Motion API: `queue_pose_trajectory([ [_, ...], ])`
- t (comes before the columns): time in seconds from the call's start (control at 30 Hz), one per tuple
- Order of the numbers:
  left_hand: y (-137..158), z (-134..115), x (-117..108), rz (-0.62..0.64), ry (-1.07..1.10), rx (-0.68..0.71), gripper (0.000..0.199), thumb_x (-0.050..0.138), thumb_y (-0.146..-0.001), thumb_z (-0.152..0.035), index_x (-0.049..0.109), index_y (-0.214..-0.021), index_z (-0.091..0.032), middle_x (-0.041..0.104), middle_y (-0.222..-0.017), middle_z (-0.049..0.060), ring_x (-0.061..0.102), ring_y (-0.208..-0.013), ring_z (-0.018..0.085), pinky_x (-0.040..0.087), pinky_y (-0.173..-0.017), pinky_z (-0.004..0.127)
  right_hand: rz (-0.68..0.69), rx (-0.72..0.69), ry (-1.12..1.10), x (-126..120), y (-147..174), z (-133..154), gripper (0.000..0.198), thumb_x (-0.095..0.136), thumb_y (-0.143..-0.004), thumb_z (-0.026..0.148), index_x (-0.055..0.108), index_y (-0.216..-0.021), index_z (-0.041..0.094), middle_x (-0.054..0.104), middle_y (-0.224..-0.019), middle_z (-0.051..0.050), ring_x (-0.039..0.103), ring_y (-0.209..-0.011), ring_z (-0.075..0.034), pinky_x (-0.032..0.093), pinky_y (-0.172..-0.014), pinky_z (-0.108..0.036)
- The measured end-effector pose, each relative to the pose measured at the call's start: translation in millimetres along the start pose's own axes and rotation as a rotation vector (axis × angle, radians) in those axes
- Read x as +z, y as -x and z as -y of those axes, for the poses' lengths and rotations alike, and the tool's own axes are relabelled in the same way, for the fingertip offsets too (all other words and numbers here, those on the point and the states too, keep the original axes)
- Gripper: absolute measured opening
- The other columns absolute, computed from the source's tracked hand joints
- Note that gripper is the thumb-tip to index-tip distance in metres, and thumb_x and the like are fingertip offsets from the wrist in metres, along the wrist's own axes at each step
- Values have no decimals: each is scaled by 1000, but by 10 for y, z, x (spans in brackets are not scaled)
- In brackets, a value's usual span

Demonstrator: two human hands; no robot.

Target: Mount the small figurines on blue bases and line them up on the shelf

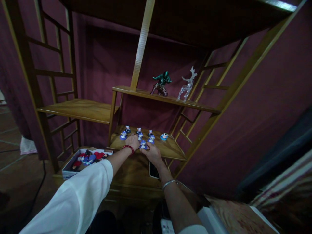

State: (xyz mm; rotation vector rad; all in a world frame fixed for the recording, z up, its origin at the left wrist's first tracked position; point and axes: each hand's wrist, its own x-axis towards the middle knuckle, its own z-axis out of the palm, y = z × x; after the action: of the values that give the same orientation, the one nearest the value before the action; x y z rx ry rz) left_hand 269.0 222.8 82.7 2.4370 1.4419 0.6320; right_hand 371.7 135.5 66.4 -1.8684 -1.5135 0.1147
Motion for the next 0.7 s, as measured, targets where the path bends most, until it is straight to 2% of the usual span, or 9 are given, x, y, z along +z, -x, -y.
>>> queue_pose_trajectory([
  [0.27,42,36,-44,-14,24,-34,29,51,-75,-34,57,-97,-17,57,-105,13,60,-87,21,45,-69,27,-8,24,10,-14,9,26,22,59,-64,38,59,-80,23,64,-80,1,59,-75,-13,42,-67,-21],
  [0.43,91,135,-71,-60,23,20,32,50,-76,-34,52,-103,-16,56,-105,11,58,-91,21,45,-72,29,-19,21,22,-20,20,62,21,59,-65,38,59,-80,23,63,-80,1,58,-73,-13,41,-66,-21],
  [0.7,170,223,-83,-94,26,52,28,46,-79,-30,48,-103,-15,54,-107,12,57,-91,21,44,-73,30,-35,99,53,9,-31,116,22,58,-67,40,59,-82,24,64,-78,2,58,-71,-13,40,-62,-21],
])
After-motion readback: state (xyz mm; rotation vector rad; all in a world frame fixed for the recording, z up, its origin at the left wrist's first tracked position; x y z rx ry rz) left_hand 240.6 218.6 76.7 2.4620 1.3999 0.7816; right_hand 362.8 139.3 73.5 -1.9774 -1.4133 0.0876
